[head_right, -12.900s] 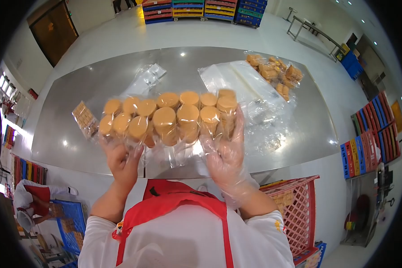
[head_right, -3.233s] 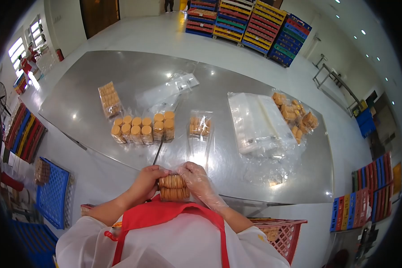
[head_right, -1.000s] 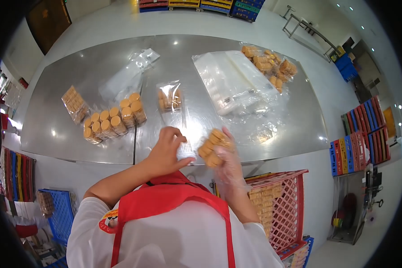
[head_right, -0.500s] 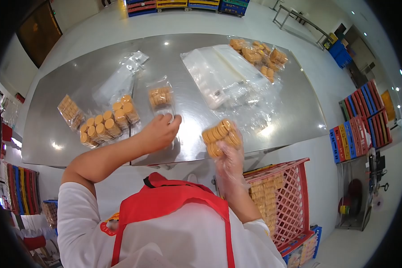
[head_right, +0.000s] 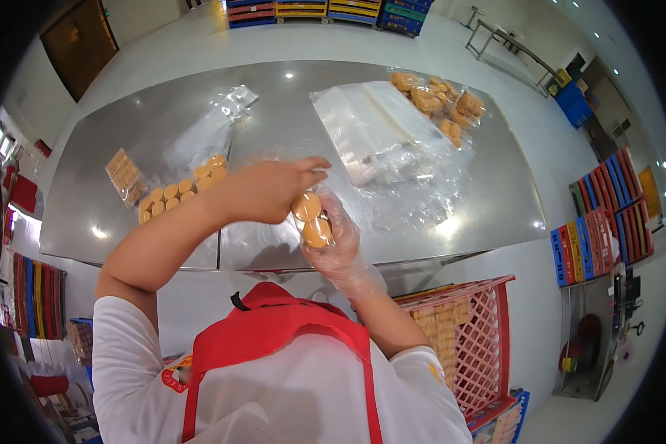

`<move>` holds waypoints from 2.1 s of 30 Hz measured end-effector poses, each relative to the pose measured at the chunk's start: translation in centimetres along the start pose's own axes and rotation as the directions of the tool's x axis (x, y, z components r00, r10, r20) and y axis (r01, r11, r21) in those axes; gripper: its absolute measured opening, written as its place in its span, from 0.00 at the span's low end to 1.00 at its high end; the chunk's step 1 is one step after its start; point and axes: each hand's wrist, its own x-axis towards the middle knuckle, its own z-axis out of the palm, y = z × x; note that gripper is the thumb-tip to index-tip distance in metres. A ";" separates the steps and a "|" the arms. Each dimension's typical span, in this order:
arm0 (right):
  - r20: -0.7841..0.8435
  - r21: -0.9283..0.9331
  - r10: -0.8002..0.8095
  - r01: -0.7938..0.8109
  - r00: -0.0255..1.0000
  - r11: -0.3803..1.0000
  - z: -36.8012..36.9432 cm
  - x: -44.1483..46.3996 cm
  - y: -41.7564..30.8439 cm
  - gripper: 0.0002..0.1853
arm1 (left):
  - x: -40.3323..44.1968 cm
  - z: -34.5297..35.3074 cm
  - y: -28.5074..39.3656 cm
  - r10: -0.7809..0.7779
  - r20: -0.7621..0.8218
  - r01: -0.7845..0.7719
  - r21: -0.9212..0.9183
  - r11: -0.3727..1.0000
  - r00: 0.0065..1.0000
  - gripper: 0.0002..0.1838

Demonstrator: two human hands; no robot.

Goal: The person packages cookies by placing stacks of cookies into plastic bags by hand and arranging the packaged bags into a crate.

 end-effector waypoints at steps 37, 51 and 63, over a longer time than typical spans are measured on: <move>0.499 0.715 0.782 -0.687 0.374 -0.129 4.8 -1.3 3.3 0.17 | -0.9 9.2 7.9 -0.090 0.056 0.093 -0.058 0.994 0.994 0.42; 0.428 0.879 0.861 -0.349 0.274 -0.325 10.0 2.6 5.1 0.10 | 0.3 8.4 8.0 -0.038 0.301 0.077 -0.121 0.990 0.953 0.25; 0.294 -0.022 0.366 -0.377 0.883 0.926 8.7 -1.0 6.6 0.08 | -7.3 17.1 -3.6 -0.825 -0.455 0.031 -0.870 0.493 0.336 0.22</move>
